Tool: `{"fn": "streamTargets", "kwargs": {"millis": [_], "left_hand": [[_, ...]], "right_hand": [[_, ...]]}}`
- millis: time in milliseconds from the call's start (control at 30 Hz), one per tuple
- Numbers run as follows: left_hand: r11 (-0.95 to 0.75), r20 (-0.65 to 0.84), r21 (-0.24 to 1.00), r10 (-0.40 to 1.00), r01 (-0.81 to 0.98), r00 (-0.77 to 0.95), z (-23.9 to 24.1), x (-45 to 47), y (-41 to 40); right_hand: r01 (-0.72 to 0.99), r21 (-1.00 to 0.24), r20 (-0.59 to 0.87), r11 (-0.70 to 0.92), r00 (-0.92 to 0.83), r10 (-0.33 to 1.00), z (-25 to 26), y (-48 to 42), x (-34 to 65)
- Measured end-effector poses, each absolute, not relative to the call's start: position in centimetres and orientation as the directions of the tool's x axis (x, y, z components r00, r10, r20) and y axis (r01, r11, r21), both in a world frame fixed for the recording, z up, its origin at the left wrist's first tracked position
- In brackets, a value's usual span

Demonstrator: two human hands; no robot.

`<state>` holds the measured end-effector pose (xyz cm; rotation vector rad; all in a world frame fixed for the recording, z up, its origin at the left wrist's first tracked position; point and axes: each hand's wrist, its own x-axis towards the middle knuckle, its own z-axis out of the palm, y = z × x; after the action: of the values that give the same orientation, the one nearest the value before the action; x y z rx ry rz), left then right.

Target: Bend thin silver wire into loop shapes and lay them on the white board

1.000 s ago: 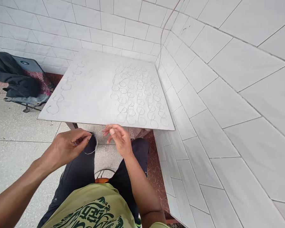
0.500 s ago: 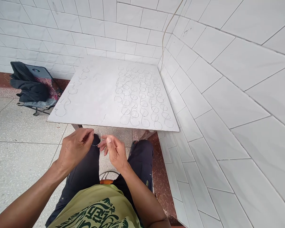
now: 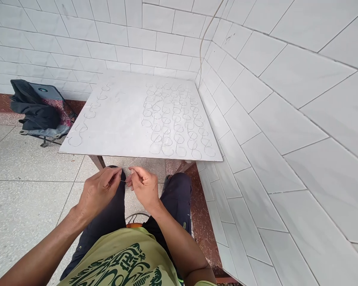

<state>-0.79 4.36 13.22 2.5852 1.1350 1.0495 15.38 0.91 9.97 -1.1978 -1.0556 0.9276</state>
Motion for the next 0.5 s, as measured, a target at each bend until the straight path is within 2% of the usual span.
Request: {"fn": "streamTargets", "kwargs": {"millis": [100, 167, 233, 367, 500], "left_hand": [[-0.591, 0.471, 0.583, 0.805, 0.558, 0.362, 12.9, -0.5, 3.5], [-0.422, 0.332, 0.765, 0.906, 0.486, 0.264, 12.8, -0.3, 3.3], [-0.233, 0.163, 0.897, 0.964, 0.375, 0.21, 12.9, -0.2, 3.4], [0.017, -0.061, 0.976, 0.978, 0.219, 0.197, 13.3, 0.0, 4.3], [0.128, -0.161, 0.979, 0.962, 0.156, 0.221, 13.3, 0.1, 5.0]], "right_hand": [[0.011, -0.993, 0.119, 0.119, 0.209, 0.971, 10.1, 1.0, 16.1], [0.034, -0.993, 0.116, 0.111, 0.173, 0.978, 10.2, 1.1, 16.6], [0.065, -0.992, 0.113, 0.104, 0.151, 0.982, 10.2, 1.2, 17.0], [0.189, -0.97, 0.176, 0.151, 0.121, 0.977, 10.1, 1.6, 17.8], [0.329, -0.917, 0.269, 0.226, 0.092, 0.959, 9.9, 2.0, 18.4]]}}
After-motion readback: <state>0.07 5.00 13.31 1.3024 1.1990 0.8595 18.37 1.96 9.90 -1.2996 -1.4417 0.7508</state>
